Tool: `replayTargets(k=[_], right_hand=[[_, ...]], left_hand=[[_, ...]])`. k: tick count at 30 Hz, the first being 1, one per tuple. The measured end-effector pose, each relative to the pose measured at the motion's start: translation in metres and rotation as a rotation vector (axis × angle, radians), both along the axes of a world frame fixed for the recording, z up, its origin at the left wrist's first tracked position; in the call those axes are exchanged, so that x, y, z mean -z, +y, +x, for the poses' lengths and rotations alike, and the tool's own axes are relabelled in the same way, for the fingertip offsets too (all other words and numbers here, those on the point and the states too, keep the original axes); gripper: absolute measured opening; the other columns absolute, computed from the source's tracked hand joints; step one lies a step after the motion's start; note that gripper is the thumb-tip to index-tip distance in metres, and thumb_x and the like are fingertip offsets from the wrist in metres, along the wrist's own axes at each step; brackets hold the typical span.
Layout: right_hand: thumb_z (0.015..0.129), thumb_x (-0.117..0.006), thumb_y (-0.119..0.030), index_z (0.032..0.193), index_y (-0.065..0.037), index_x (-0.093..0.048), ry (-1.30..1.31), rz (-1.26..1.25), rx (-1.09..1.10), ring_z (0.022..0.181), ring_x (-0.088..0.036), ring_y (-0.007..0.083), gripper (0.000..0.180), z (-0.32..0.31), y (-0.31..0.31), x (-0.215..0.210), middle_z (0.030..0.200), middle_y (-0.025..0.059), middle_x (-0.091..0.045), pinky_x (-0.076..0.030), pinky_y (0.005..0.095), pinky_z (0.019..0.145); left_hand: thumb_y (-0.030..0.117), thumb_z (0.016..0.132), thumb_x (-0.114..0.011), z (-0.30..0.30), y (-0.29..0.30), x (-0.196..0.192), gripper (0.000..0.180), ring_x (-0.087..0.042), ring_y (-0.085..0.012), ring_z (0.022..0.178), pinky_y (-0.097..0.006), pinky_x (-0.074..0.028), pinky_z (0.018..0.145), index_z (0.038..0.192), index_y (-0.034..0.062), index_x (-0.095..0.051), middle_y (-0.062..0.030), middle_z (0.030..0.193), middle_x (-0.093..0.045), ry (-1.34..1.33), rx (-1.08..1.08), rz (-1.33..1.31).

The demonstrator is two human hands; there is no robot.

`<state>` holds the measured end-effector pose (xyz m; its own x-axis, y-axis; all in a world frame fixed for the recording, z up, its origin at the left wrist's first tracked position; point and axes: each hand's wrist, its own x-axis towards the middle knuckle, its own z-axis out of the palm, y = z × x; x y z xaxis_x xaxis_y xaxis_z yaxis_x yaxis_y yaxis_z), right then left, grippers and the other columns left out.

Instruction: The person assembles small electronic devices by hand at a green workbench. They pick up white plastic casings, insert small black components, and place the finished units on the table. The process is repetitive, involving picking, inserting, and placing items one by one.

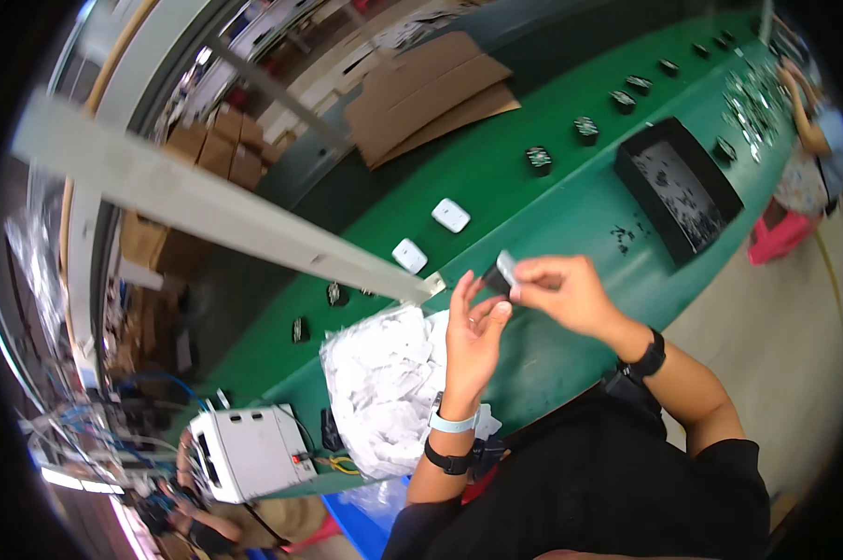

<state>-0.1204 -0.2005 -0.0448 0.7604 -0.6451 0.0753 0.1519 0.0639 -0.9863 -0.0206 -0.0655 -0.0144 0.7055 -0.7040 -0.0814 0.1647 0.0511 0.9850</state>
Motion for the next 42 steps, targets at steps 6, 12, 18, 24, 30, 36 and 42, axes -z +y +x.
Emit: replayTargets(k=[6,12,18,24,30,36,42], right_hand=[[0.076,-0.077,-0.014,0.09,0.003,-0.071,0.351,-0.862,0.273,0.082,-0.069,0.038,0.022,0.111,-0.084,0.052,0.095,0.0209,-0.07,-0.057,0.0422,0.076],[0.077,-0.078,-0.018,0.104,0.0,-0.067,0.496,-0.961,0.23,0.102,-0.063,0.038,0.034,0.134,-0.097,0.086,0.109,0.0202,-0.067,-0.053,0.0437,0.086],[0.081,-0.076,-0.018,0.1,-0.002,-0.066,0.16,-1.055,0.431,0.095,-0.064,0.0308,0.027,0.074,-0.084,0.012,0.1,0.0144,-0.065,-0.052,0.0406,0.083],[0.084,-0.067,-0.009,0.085,-0.001,-0.067,0.588,-0.756,0.439,0.066,-0.064,0.0289,0.008,-0.087,-0.103,0.005,0.076,0.0124,-0.064,-0.052,0.0363,0.062],[0.082,-0.063,-0.002,0.087,0.001,-0.067,0.728,-1.052,0.553,0.074,-0.067,0.0341,0.007,-0.119,-0.107,0.048,0.085,0.0171,-0.065,-0.054,0.0418,0.067],[0.074,-0.064,0.003,0.082,0.003,-0.067,1.015,-1.247,0.43,0.082,-0.067,0.0359,0.009,-0.091,-0.139,0.06,0.089,0.0197,-0.064,-0.056,0.0441,0.077],[0.07,-0.068,0.002,0.079,-0.001,-0.07,1.143,-1.344,0.258,0.084,-0.069,0.0324,0.01,-0.074,-0.154,0.067,0.084,0.0192,-0.067,-0.057,0.0401,0.078]], left_hand=[[0.01,0.085,-0.071,0.046,0.103,0.013,0.025,-0.061,-0.0384,0.092,-0.043,-0.05,0.08,0.103,-0.0052,-0.062,-0.0237,0.103,-0.062,-0.954,0.144,0.667],[0.008,0.08,-0.072,0.054,0.118,0.028,0.031,-0.057,-0.0409,0.101,-0.046,-0.048,0.087,0.107,-0.0034,-0.061,-0.0238,0.112,-0.06,-1.074,-0.045,0.82],[0.007,0.071,-0.078,0.073,0.101,0.037,0.046,-0.052,-0.0418,0.113,-0.046,-0.045,0.095,0.111,-0.0031,-0.058,-0.0265,0.132,-0.049,-1.253,-0.056,0.99],[0.003,0.069,-0.077,0.074,0.096,0.044,0.04,-0.053,-0.0391,0.109,-0.046,-0.045,0.091,0.105,-0.0023,-0.06,-0.0196,0.123,-0.054,-1.205,-0.092,0.995],[-0.001,0.068,-0.075,0.071,0.093,0.047,0.047,-0.052,-0.0394,0.109,-0.046,-0.044,0.092,0.11,-0.0016,-0.056,-0.0184,0.115,-0.054,-1.219,-0.163,0.926],[-0.001,0.068,-0.072,0.075,0.089,0.058,0.045,-0.052,-0.0404,0.106,-0.046,-0.045,0.09,0.11,-0.0031,-0.054,-0.0207,0.115,-0.053,-1.272,-0.194,0.935],[-0.004,0.074,-0.061,0.072,0.097,0.06,0.029,-0.052,-0.0378,0.097,-0.047,-0.045,0.084,0.103,-0.002,-0.058,-0.0191,0.097,-0.058,-1.322,-0.156,0.809]])
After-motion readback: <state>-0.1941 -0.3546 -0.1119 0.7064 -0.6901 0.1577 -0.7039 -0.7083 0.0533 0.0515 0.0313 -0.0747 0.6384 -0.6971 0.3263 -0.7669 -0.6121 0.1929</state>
